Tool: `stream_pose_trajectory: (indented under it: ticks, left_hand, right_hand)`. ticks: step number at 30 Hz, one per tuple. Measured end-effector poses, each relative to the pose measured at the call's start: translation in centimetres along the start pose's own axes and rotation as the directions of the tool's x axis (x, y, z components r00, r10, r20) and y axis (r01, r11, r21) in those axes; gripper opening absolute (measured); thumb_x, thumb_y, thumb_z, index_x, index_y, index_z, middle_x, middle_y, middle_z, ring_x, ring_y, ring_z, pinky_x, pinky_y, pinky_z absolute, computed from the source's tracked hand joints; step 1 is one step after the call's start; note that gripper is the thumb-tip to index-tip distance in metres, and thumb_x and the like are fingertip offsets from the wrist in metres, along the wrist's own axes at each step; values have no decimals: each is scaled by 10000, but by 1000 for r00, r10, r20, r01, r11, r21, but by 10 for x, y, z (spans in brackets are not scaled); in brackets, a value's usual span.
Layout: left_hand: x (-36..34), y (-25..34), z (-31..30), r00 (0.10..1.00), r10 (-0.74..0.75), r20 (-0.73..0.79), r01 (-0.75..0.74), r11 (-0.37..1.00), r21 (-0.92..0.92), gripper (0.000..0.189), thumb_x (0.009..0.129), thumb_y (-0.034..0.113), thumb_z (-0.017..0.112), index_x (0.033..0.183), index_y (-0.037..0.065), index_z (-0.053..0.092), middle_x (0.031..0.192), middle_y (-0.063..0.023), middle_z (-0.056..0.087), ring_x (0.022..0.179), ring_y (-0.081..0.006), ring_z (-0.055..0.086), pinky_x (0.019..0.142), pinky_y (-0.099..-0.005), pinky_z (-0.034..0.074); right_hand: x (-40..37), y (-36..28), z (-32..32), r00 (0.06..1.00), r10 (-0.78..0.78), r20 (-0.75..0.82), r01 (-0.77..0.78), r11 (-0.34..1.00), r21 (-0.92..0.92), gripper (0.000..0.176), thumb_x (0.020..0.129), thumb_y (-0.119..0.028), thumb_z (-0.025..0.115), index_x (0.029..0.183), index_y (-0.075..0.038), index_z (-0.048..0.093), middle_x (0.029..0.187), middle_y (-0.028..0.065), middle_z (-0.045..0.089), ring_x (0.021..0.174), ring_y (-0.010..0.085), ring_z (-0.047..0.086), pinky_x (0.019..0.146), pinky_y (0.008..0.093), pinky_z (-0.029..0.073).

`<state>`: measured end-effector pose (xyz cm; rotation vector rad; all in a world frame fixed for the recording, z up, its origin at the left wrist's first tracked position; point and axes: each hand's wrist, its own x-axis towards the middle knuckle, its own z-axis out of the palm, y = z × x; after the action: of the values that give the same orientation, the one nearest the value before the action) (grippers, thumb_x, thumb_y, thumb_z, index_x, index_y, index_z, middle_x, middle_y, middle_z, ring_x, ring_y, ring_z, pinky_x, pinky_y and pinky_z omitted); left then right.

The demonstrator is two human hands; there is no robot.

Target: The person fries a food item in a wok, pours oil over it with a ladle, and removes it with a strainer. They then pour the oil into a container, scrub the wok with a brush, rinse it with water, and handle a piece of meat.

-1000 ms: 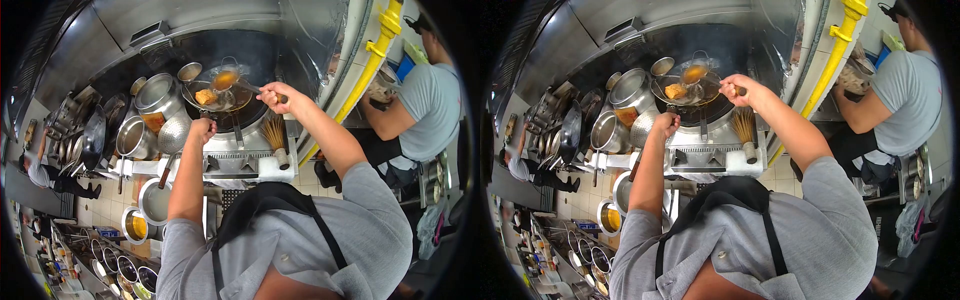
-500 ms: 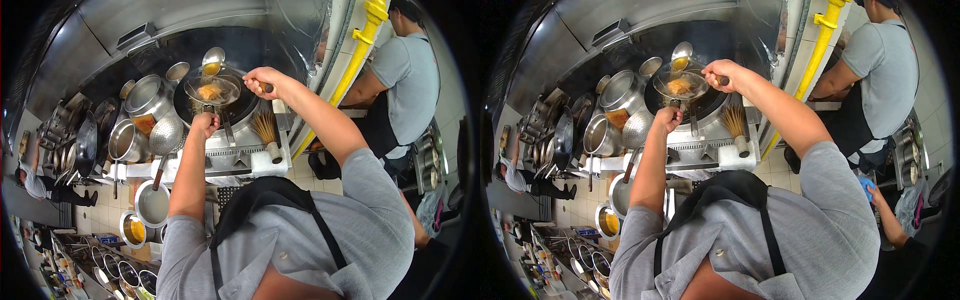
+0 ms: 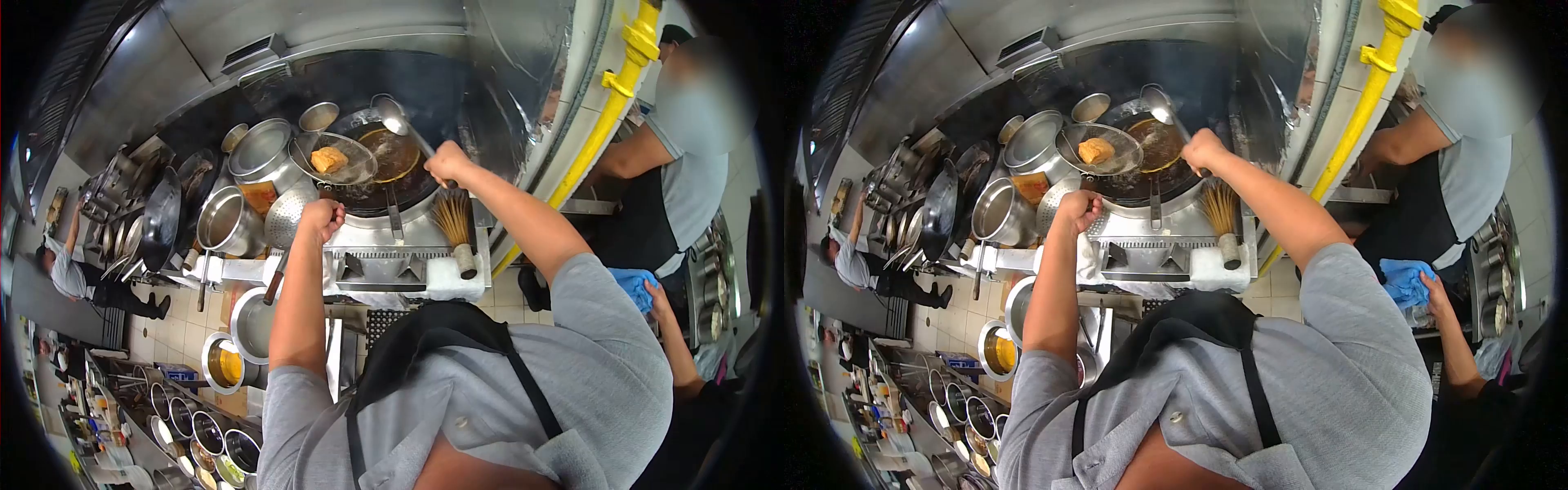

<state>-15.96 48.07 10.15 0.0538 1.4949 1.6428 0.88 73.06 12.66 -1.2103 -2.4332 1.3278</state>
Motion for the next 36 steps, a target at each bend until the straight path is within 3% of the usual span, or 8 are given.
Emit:
stream_pose_trajectory:
  ticks: [4, 7, 9, 13, 14, 17, 19, 36]
  left_hand:
    - [-7, 9, -18, 990, 77, -116, -59, 986, 154, 106, 796, -23, 468, 706, -29, 524, 618, -81, 502, 499, -156, 477, 419, -254, 413]
    - [-1, 13, -26, 982, 124, -143, -98, 979, 176, 134, 796, -5, 493, 671, -29, 538, 585, -81, 498, 468, -161, 475, 409, -264, 420]
    - [-6, 19, -22, 971, 149, -186, -109, 972, 210, 132, 794, -1, 501, 668, -22, 537, 586, -80, 501, 469, -160, 475, 410, -264, 421]
    - [2, 17, -17, 982, 153, -106, -142, 984, 109, 128, 773, -13, 477, 651, 6, 510, 587, -70, 477, 486, -149, 453, 410, -256, 364]
    - [11, 13, -20, 987, 137, -89, -128, 987, 94, 116, 772, -15, 484, 661, 5, 512, 596, -72, 488, 500, -141, 464, 417, -247, 369]
    - [39, 2, -34, 989, 143, -31, -138, 981, 135, 101, 801, 9, 513, 705, 11, 543, 620, -49, 520, 519, -120, 498, 424, -214, 397]
    - [61, -2, -37, 994, 107, 19, -109, 987, 116, 76, 809, 1, 508, 741, 7, 541, 656, -51, 542, 526, -93, 506, 411, -178, 405]
    - [55, -6, 4, 995, -23, 99, 19, 999, 46, 39, 815, -20, 474, 790, -32, 502, 658, -77, 521, 547, -142, 495, 458, -230, 400]
  right_hand:
    - [-4, 19, 17, 1000, -11, -29, 11, 1000, -18, 222, 708, -66, 552, 506, 27, 569, 521, 139, 570, 424, 259, 546, 399, 368, 430]
    - [-13, 13, 11, 945, 162, 282, -299, 777, 554, 270, 802, -70, 512, 541, -13, 472, 483, 64, 494, 366, 174, 467, 343, 286, 383]
    - [-2, 17, 5, 703, 97, 705, -706, 219, 674, 275, 862, -76, 468, 604, -75, 373, 479, -2, 397, 347, 91, 383, 313, 207, 322]
    - [-3, 25, -5, 674, -23, 738, -732, -156, 663, 194, 803, 1, 532, 718, -22, 359, 503, -15, 368, 357, 57, 364, 309, 185, 290]
    - [-4, 29, -3, 727, -64, 683, -686, -116, 719, 436, 828, -36, 529, 1157, 99, 276, 514, -15, 367, 377, 68, 401, 301, 184, 336]
    - [-20, 15, -11, 694, -152, 704, -720, -115, 684, 131, 830, -48, 512, 776, -4, 402, 476, -31, 322, 339, 50, 320, 278, 179, 265]
    - [-24, 14, -13, 721, -234, 652, -679, -49, 732, 279, 849, -73, 456, 613, -100, 308, 475, -23, 316, 343, 67, 318, 298, 186, 275]
    - [-53, -43, -27, 862, 51, 503, -501, 231, 834, 232, 874, -72, 426, 651, -80, 364, 499, -23, 366, 361, 41, 349, 281, 162, 284]
